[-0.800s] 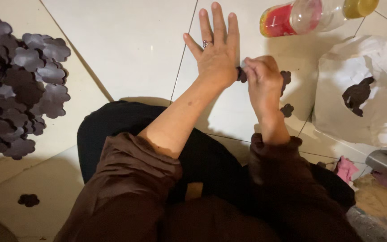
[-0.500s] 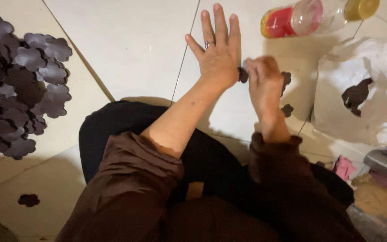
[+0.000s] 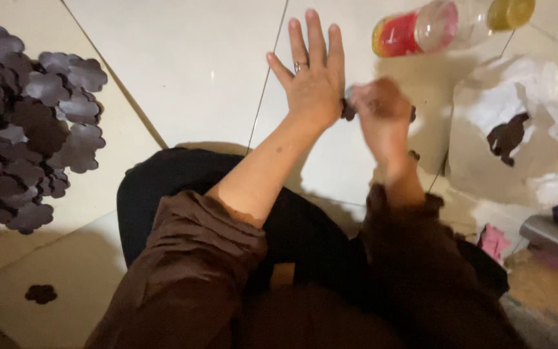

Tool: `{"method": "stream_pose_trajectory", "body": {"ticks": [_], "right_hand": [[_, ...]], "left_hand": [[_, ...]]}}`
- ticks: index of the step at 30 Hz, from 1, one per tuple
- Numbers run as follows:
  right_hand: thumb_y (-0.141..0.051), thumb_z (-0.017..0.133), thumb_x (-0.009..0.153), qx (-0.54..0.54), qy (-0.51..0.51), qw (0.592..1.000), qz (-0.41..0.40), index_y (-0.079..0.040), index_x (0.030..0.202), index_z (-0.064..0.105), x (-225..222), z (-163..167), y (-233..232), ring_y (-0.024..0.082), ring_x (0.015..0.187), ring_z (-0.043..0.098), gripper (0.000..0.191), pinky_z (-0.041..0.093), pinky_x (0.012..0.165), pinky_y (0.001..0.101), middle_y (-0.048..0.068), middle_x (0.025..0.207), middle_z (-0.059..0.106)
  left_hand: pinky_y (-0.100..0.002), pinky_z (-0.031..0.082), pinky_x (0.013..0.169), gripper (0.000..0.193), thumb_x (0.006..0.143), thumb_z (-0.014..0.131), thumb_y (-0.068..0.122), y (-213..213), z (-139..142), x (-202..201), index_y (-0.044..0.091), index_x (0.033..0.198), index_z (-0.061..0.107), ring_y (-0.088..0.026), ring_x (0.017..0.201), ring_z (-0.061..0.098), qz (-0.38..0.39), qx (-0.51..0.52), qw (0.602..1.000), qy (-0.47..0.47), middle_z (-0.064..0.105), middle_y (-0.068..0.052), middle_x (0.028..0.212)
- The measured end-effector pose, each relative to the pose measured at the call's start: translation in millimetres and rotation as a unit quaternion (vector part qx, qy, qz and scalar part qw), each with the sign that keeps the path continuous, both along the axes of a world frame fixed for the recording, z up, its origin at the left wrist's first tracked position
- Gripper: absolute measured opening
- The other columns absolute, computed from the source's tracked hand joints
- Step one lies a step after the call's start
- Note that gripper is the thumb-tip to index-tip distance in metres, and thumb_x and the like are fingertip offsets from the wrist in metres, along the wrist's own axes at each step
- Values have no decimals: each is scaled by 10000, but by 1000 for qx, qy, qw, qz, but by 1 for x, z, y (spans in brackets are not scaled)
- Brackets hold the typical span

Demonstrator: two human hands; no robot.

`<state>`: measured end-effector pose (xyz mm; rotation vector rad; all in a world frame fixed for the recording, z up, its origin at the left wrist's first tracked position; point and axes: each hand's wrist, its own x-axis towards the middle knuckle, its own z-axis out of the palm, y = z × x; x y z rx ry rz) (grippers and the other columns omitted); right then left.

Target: The person sits on a tiled floor and wipes small dark flower-shaped pieces with a cloth. They handle the pieces one at a time, rubbing each with the cloth, then place them into a white plastic bag. A pile of similar pieces and a plastic bottle are visible nearby.

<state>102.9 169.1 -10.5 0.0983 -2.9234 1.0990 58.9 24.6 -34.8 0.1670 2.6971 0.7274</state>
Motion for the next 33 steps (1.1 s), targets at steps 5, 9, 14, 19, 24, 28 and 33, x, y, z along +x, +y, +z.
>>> {"method": "stream_pose_trajectory", "body": {"ticks": [5,9,14,19,24,28,33], "right_hand": [[45,752,941,12,11,1000,5,17,999,715,11,-2,12,249,791,671,75,546,710,342,147,981,659],[12,803,949,67,41,997,-17,31,965,683,17,5,10,271,798,670,122,535,707,365,152,931,649],[44,765,942,92,90,991,28,19,1044,720,35,10,15,302,880,679,115,549,760,376,164,1013,663],[31,785,958,36,41,998,8,17,1018,727,25,-2,22,272,796,675,84,541,706,352,154,969,662],[39,771,955,50,65,996,20,24,1030,716,38,2,19,272,852,684,94,548,742,349,158,994,665],[17,814,945,78,31,996,-10,32,974,722,33,14,20,292,767,639,98,514,698,373,158,917,654],[12,763,973,27,40,999,11,29,1028,711,26,10,8,249,820,691,78,566,724,338,158,996,665]], "left_hand": [[-855,24,1141,1116,755,769,94,9,11,4,74,1637,85,-498,1524,-173,-5,21,997,-76,-166,-254,1655],[-830,-2,1143,1128,737,756,68,0,29,-2,80,1636,73,-491,1513,-211,-11,12,995,-96,-189,-258,1654],[-834,-9,1137,1133,754,773,144,5,37,2,61,1637,68,-502,1506,-220,-14,16,995,-102,-186,-269,1654],[-849,-15,1142,1114,770,781,179,6,26,5,57,1633,86,-495,1511,-221,-3,37,996,-85,-174,-268,1655],[-821,-22,1142,1163,721,782,116,9,31,1,81,1637,65,-486,1502,-231,-10,21,993,-115,-200,-263,1649],[-826,-23,1150,1164,728,789,130,5,42,-2,75,1638,66,-484,1511,-232,-2,34,993,-113,-203,-255,1653],[-819,-18,1154,1204,727,824,216,-2,44,-1,76,1644,55,-483,1516,-232,-17,30,990,-134,-197,-251,1659]]}}
